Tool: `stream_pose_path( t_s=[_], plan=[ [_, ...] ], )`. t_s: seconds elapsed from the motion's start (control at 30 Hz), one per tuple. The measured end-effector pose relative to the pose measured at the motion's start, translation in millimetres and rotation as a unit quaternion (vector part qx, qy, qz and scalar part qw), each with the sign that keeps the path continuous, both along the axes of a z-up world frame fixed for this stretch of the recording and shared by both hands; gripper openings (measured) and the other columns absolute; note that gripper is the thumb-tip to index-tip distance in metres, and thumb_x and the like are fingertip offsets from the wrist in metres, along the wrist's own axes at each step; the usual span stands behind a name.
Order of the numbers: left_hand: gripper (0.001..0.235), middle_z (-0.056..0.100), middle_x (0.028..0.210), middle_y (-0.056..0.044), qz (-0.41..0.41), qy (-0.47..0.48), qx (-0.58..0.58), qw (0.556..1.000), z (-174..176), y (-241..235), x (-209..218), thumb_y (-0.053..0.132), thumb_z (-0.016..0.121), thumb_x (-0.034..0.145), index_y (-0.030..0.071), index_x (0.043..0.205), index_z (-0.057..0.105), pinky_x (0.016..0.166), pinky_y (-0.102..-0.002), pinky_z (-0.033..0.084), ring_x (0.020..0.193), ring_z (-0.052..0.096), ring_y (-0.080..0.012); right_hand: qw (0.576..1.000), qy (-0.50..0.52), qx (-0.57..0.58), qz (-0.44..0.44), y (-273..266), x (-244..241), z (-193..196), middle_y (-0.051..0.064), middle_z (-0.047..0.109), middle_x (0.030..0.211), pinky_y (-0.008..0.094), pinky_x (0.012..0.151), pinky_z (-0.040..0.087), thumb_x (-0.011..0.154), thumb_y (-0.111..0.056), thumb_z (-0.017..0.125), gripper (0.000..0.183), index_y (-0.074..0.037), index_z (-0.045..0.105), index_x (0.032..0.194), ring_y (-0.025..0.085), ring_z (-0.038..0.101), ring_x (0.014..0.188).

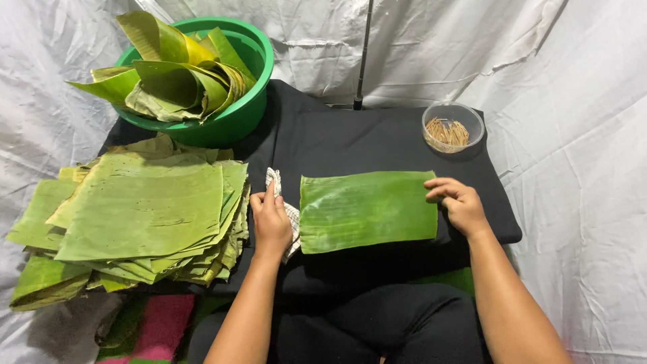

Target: Cleaning banana leaves with a cloth and folding them into cone shapes.

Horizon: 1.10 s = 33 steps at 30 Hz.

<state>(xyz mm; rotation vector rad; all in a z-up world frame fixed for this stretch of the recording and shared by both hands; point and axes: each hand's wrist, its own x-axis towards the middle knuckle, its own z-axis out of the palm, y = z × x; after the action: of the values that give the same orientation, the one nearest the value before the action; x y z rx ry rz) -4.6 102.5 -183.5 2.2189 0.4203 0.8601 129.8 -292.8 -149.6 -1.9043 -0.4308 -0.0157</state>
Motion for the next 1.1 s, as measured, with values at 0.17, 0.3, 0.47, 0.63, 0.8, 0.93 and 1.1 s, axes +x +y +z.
stream_pose_path(
  t_s=[0.17, 0.3, 0.47, 0.63, 0.8, 0.93, 1.1],
  plan=[
    [0.043, 0.054, 0.108, -0.016, -0.01, 0.028, 0.002, 1.0, -1, 1, 1, 0.021, 0.051, 0.104, 0.01, 0.144, 0.06, 0.075, -0.052, 0.056, 0.092, 0.066, -0.0445, 0.994, 0.023, 0.002, -0.103, -3, 13, -21, 0.017, 0.071, 0.117, 0.043, 0.094, 0.054, 0.083, -0.001, 0.07, 0.023, -0.005, 0.078, 0.103, 0.031, 0.07, 0.107],
    [0.042, 0.055, 0.109, -0.015, -0.012, 0.043, -0.004, 0.999, -3, 2, -1, 0.022, 0.052, 0.103, 0.012, 0.142, 0.062, 0.078, -0.051, 0.056, 0.093, 0.066, -0.0436, 0.979, -0.011, 0.045, -0.198, 13, 16, -6, 0.015, 0.061, 0.106, 0.034, 0.083, 0.06, 0.078, 0.0, 0.086, 0.036, -0.004, 0.073, 0.111, 0.029, 0.072, 0.096],
    [0.042, 0.055, 0.109, -0.014, -0.011, 0.049, -0.01, 0.999, -3, 2, 0, 0.023, 0.052, 0.103, 0.013, 0.142, 0.062, 0.081, -0.051, 0.055, 0.095, 0.066, -0.0427, 0.967, -0.035, -0.034, -0.249, 23, 30, -28, 0.014, 0.062, 0.107, 0.036, 0.084, 0.06, 0.076, -0.001, 0.087, 0.039, -0.008, 0.073, 0.112, 0.034, 0.071, 0.098],
    [0.042, 0.055, 0.108, -0.015, -0.014, 0.035, -0.017, 0.999, -2, 10, 3, 0.023, 0.051, 0.103, 0.011, 0.141, 0.063, 0.082, -0.05, 0.055, 0.095, 0.066, -0.0437, 0.973, 0.099, -0.037, -0.205, 33, -6, 20, 0.033, 0.05, 0.135, 0.052, 0.103, 0.052, 0.075, -0.011, 0.091, 0.072, -0.007, 0.06, 0.14, 0.05, 0.057, 0.124],
    [0.04, 0.052, 0.11, -0.016, -0.005, -0.062, -0.023, 0.998, 83, -12, 8, 0.017, 0.048, 0.106, 0.003, 0.141, 0.059, 0.084, -0.045, 0.052, 0.093, 0.06, -0.0359, 0.964, 0.11, -0.167, -0.175, 29, -17, 20, 0.031, 0.054, 0.133, 0.056, 0.096, 0.056, 0.079, -0.01, 0.089, 0.07, -0.01, 0.06, 0.143, 0.046, 0.064, 0.117],
    [0.028, 0.056, 0.099, -0.015, -0.081, -0.113, 0.032, 0.99, 107, -98, 28, 0.018, 0.053, 0.099, 0.004, 0.117, 0.07, 0.078, -0.046, 0.05, 0.085, 0.06, -0.0405, 0.96, -0.003, -0.158, -0.229, 21, -8, -41, 0.014, 0.064, 0.114, 0.043, 0.088, 0.057, 0.069, -0.025, 0.093, 0.058, -0.018, 0.073, 0.123, 0.034, 0.07, 0.094],
    [0.033, 0.063, 0.106, -0.01, -0.172, 0.091, 0.178, 0.965, 60, -198, 53, 0.033, 0.054, 0.099, 0.023, 0.126, 0.07, 0.073, -0.047, 0.047, 0.091, 0.07, -0.0346, 0.953, -0.102, -0.163, -0.235, 18, -11, -49, 0.008, 0.07, 0.094, 0.043, 0.082, 0.055, 0.075, -0.022, 0.088, 0.033, -0.017, 0.074, 0.105, 0.031, 0.069, 0.087]
  ],
)
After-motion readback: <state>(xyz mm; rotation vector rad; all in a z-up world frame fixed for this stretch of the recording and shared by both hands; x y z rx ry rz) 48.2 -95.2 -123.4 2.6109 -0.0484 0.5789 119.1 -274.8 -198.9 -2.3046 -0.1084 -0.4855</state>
